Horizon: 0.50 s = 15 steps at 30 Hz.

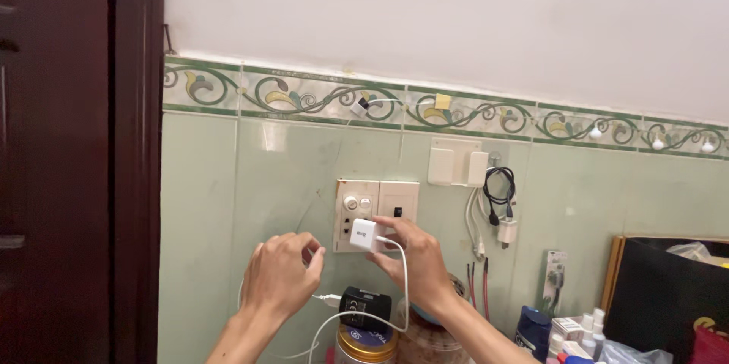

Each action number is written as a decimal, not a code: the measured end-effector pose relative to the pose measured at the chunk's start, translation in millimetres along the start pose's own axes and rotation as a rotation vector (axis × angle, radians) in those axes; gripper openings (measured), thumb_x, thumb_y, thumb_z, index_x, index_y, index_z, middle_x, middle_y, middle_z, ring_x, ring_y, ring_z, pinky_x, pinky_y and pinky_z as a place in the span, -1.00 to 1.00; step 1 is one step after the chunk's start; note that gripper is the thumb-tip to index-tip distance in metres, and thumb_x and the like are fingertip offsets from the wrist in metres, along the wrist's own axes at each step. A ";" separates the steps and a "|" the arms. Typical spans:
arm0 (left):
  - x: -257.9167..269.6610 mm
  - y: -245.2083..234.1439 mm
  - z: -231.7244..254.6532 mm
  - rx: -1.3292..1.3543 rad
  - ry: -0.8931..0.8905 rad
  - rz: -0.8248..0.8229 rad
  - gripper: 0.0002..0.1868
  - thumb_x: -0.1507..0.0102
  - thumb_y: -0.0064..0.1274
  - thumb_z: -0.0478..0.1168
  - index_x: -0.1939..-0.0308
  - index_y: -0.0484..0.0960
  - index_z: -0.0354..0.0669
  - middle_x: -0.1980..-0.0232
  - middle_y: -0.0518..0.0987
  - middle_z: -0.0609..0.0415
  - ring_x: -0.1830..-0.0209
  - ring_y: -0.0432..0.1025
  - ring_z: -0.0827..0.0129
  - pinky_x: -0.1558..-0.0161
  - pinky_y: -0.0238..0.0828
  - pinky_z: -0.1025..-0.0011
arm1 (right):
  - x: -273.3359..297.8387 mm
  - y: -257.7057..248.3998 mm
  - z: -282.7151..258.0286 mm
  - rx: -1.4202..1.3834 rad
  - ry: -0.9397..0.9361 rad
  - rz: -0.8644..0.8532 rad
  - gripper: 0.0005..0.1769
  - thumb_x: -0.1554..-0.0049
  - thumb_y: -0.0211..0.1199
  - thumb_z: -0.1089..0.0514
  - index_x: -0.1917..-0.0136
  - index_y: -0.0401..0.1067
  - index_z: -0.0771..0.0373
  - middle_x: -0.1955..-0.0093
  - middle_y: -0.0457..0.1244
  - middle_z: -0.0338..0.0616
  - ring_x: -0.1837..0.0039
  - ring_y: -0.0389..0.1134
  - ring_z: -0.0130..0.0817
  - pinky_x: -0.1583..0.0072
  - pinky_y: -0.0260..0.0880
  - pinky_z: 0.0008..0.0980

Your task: The person unboxes a new smartphone, removes protective packaging, and connects the charger to a wall outlet. They handle the phone, SIM tray, and charging cable, then plug the charger into the wall socket.

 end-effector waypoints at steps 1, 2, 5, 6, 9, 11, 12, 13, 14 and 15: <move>-2.1 0.3 -0.3 0.010 0.001 0.008 -0.81 -0.21 0.12 -0.08 0.37 0.73 -0.06 0.36 0.70 0.13 0.21 0.56 0.23 0.02 0.42 0.19 | -3.5 2.6 2.4 -0.013 0.019 -0.002 -0.36 0.12 0.51 0.31 -0.26 0.47 0.20 -0.17 0.42 -0.10 -0.10 0.54 -0.31 -0.11 0.59 -0.41; -3.7 0.4 -0.4 0.019 0.001 0.015 -0.82 -0.21 0.12 -0.09 0.36 0.73 -0.05 0.36 0.70 0.14 0.22 0.57 0.24 0.03 0.42 0.19 | -6.0 4.5 4.4 -0.026 0.038 -0.005 -0.35 0.12 0.51 0.30 -0.26 0.46 0.19 -0.17 0.41 -0.11 -0.10 0.53 -0.32 -0.11 0.60 -0.41; -7.1 0.2 -0.1 0.008 0.017 0.028 -0.82 -0.21 0.13 -0.09 0.35 0.73 -0.05 0.37 0.69 0.14 0.20 0.56 0.24 0.02 0.40 0.18 | -9.0 5.3 4.5 0.010 0.040 -0.023 -0.36 0.10 0.51 0.30 -0.26 0.48 0.17 -0.15 0.42 -0.13 -0.07 0.54 -0.32 -0.06 0.61 -0.41; -7.1 -0.2 -2.1 0.011 0.007 0.024 -0.82 -0.21 0.12 -0.08 0.35 0.74 -0.05 0.37 0.70 0.15 0.20 0.56 0.25 0.01 0.41 0.19 | -10.1 4.2 -0.2 0.024 -0.007 -0.022 -0.37 0.10 0.50 0.31 -0.26 0.48 0.17 -0.14 0.41 -0.12 -0.05 0.54 -0.31 -0.06 0.61 -0.41; -7.6 -0.9 -5.2 0.021 -0.006 0.018 -0.83 -0.20 0.13 -0.08 0.31 0.75 -0.02 0.36 0.70 0.16 0.20 0.56 0.26 0.00 0.41 0.21 | -10.1 0.0 -12.1 0.066 -0.119 -0.023 -0.39 0.08 0.48 0.32 -0.26 0.48 0.20 -0.12 0.40 -0.10 -0.03 0.54 -0.29 -0.06 0.62 -0.41; -7.8 -2.1 -5.3 0.021 0.000 0.028 -0.84 -0.20 0.13 -0.08 0.27 0.75 0.00 0.35 0.70 0.15 0.20 0.55 0.26 -0.01 0.40 0.20 | -8.0 -0.2 -18.0 0.083 -0.164 -0.033 -0.40 0.07 0.46 0.33 -0.26 0.47 0.23 -0.12 0.39 -0.08 -0.04 0.53 -0.27 -0.08 0.61 -0.40; -7.9 -2.0 -4.8 0.026 0.001 0.031 -0.83 -0.20 0.13 -0.08 0.27 0.75 0.00 0.35 0.70 0.15 0.19 0.55 0.25 -0.01 0.40 0.20 | -7.4 0.2 -19.9 0.105 -0.174 -0.034 -0.39 0.07 0.46 0.33 -0.27 0.46 0.25 -0.11 0.39 -0.06 -0.04 0.53 -0.26 -0.07 0.60 -0.39; -7.5 -2.2 -4.7 0.029 0.001 0.034 -0.83 -0.20 0.13 -0.08 0.27 0.75 0.00 0.34 0.70 0.15 0.19 0.55 0.25 -0.01 0.40 0.20 | -7.0 2.2 -22.0 0.127 -0.183 -0.036 -0.38 0.08 0.46 0.34 -0.27 0.45 0.26 -0.11 0.38 -0.04 -0.04 0.52 -0.24 -0.07 0.59 -0.39; -7.0 -2.4 -4.6 0.033 0.001 0.037 -0.83 -0.20 0.13 -0.07 0.28 0.75 -0.01 0.34 0.70 0.15 0.18 0.55 0.24 0.00 0.40 0.19 | -6.6 4.1 -23.9 0.148 -0.193 -0.038 -0.37 0.08 0.46 0.34 -0.28 0.44 0.28 -0.10 0.37 -0.02 -0.04 0.52 -0.23 -0.07 0.58 -0.38; -6.4 -3.1 -3.8 0.038 0.007 0.044 -0.83 -0.20 0.13 -0.08 0.29 0.75 -0.02 0.33 0.70 0.14 0.18 0.56 0.23 -0.01 0.41 0.19 | -5.8 5.2 -25.1 0.165 -0.196 -0.035 -0.37 0.08 0.46 0.35 -0.28 0.44 0.29 -0.09 0.37 -0.01 -0.03 0.51 -0.21 -0.07 0.57 -0.36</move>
Point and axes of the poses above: each hand's wrist, its own x-axis away from the middle knuckle, its own y-axis out of the palm, z = x × y, the point moved 9 cm from there along -x, towards the middle knuckle
